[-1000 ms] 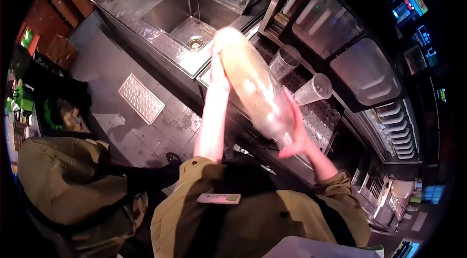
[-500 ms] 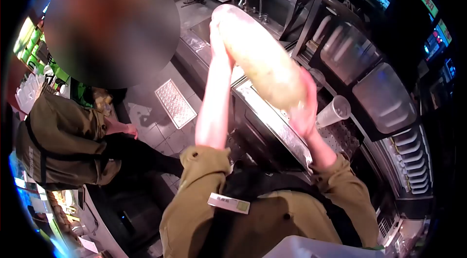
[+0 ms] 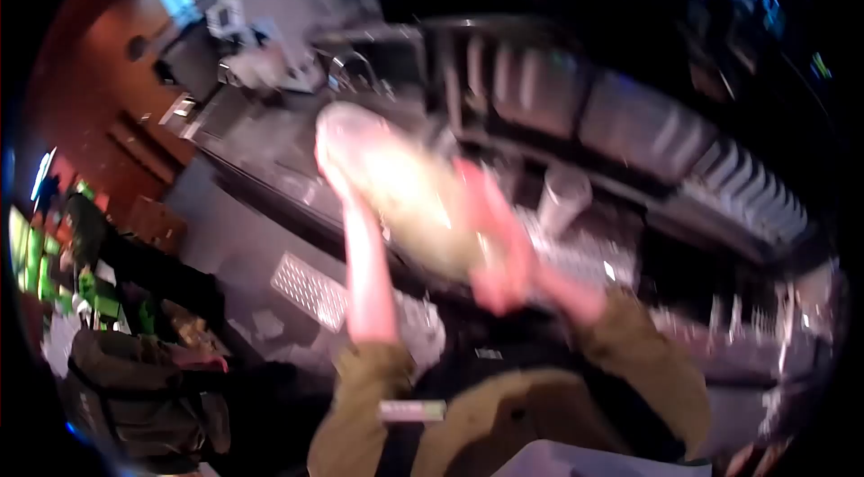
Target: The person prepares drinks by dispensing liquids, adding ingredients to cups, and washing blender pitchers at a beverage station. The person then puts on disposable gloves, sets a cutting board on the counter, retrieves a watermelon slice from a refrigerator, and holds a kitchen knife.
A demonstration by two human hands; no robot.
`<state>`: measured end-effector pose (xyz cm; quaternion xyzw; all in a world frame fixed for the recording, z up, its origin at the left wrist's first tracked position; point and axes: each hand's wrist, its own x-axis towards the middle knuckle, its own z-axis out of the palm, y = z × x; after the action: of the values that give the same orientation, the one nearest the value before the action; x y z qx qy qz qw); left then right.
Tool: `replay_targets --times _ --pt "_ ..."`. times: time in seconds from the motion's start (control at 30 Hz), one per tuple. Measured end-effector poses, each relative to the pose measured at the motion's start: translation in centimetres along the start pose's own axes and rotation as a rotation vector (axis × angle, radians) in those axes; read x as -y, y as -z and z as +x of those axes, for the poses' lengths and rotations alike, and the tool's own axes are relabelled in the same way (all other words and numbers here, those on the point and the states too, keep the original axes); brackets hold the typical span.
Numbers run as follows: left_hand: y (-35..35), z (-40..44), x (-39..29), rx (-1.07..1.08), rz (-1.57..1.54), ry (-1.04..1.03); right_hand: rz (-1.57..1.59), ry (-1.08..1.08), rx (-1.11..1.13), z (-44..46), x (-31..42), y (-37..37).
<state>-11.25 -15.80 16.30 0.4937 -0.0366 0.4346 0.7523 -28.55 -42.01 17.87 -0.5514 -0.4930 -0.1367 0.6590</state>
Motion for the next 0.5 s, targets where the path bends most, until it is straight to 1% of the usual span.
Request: replay_targets --times 0.03,0.07,0.13,0.17,0.2,0.23,0.27,0.3,0.33,0.37,0.4,0.47,0.5 --pt "-3.7 -1.8 -6.3 0.115 -0.262 0.705 -0.031 -0.037 -0.072 -1.2 -0.1 -0.4" --pt "-3.4 -3.4 -5.7 0.341 -0.485 0.659 -0.065 -0.027 -0.136 -0.9 -1.2 -0.1" --pt "-1.2 -3.3 -3.1 0.818 -0.988 0.437 0.114 -0.077 -0.058 1.9 -0.3 0.2" --pt "-0.9 -2.5 -4.2 0.700 -0.948 0.408 0.202 -0.108 -0.022 3.3 0.2 0.4" --pt "-2.2 -2.2 -5.0 0.469 -0.743 0.401 0.222 -0.128 -0.094 4.1 -0.3 -0.1" --pt "-3.1 -2.0 -4.6 0.272 -0.451 0.356 0.209 -0.156 -0.150 5.0 -1.0 0.1" --pt "-4.1 -2.4 -5.3 0.119 -0.109 0.324 0.197 -0.184 -0.205 6.0 -1.7 0.4" --pt "-5.0 -3.5 -6.8 -0.011 0.152 0.346 0.166 -0.192 -0.180 5.0 -2.0 0.5" --pt "-6.2 -4.0 -8.6 -0.074 0.193 0.382 0.134 -0.199 -0.154 4.1 -2.1 0.5" --pt "-5.4 -2.3 -7.6 0.345 -0.192 0.398 0.047 -0.049 -0.083 3.1 -2.1 0.0" --pt "-2.4 -0.2 -6.6 0.764 -0.557 0.404 -0.031 0.106 -0.024 2.2 -2.2 -0.6" --pt "-1.9 0.1 -5.1 0.763 -0.551 0.297 -0.098 0.188 -0.100 3.1 -4.7 -0.1" --pt "-3.8 -0.8 -5.0 0.348 -0.170 0.252 -0.064 -0.020 -0.186 5.5 -5.7 1.1"
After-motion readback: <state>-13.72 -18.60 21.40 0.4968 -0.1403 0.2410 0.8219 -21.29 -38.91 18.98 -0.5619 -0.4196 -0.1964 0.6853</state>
